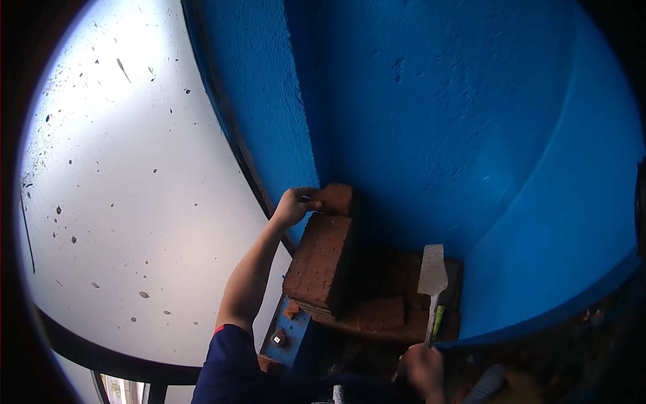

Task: The person lays bricks to build a small wall by applying mortar from a bucket with a trowel and positioning each brick by hand.

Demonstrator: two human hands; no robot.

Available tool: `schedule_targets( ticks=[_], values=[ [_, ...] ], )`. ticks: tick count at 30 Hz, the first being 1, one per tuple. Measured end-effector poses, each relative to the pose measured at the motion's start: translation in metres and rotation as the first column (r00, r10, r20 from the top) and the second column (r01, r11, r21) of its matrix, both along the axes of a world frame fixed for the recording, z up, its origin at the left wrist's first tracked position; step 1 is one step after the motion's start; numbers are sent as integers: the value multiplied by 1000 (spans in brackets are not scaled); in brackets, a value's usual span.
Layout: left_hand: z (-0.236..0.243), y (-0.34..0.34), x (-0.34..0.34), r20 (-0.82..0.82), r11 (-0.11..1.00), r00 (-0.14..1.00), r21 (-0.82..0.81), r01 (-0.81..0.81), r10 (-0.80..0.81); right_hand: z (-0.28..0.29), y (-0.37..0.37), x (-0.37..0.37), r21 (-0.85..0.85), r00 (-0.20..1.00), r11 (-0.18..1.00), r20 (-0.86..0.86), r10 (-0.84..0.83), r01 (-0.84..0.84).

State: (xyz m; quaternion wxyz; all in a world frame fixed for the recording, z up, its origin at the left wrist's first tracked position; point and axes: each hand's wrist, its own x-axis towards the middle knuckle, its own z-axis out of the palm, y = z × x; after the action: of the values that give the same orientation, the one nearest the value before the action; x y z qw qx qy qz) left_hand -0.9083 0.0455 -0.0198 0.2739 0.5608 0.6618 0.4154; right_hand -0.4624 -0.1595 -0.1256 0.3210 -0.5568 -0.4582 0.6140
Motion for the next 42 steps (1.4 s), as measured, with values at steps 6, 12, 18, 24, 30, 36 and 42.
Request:
schedule_targets(
  ticks=[6, 12, 18, 24, 30, 36, 42],
  values=[
    [-7, 9, 7, 35, 997, 999, -76, 12, -9, 37, -2, -9, 123, 981, 992, -192, 18, 5],
    [-13, 6, -18, 118, 973, 983, -166, 160, -141, 39, 18, -34, 266, 980, 959, -140, 142, -101],
    [-39, -3, -26, 451, 968, 870, 46, -245, 199, 74, 39, -33, 234, 985, 960, -49, 167, -151],
    [-57, -34, -28, 572, 976, 803, 13, -215, 169, 107, 93, -29, 151, 932, 962, 321, 168, -226],
    [-39, -28, -20, 408, 991, 905, -5, -131, 122, 132, 117, -67, 46, 951, 977, 245, 191, -208],
    [-30, -12, -10, 220, 993, 975, 95, -68, 45, 128, 104, -81, -5, 922, 958, 267, 279, -288],
    [-31, 4, -6, 242, 983, 963, 108, -147, 117, 117, 99, -71, 98, 938, 951, 220, 267, -293]
  ],
)
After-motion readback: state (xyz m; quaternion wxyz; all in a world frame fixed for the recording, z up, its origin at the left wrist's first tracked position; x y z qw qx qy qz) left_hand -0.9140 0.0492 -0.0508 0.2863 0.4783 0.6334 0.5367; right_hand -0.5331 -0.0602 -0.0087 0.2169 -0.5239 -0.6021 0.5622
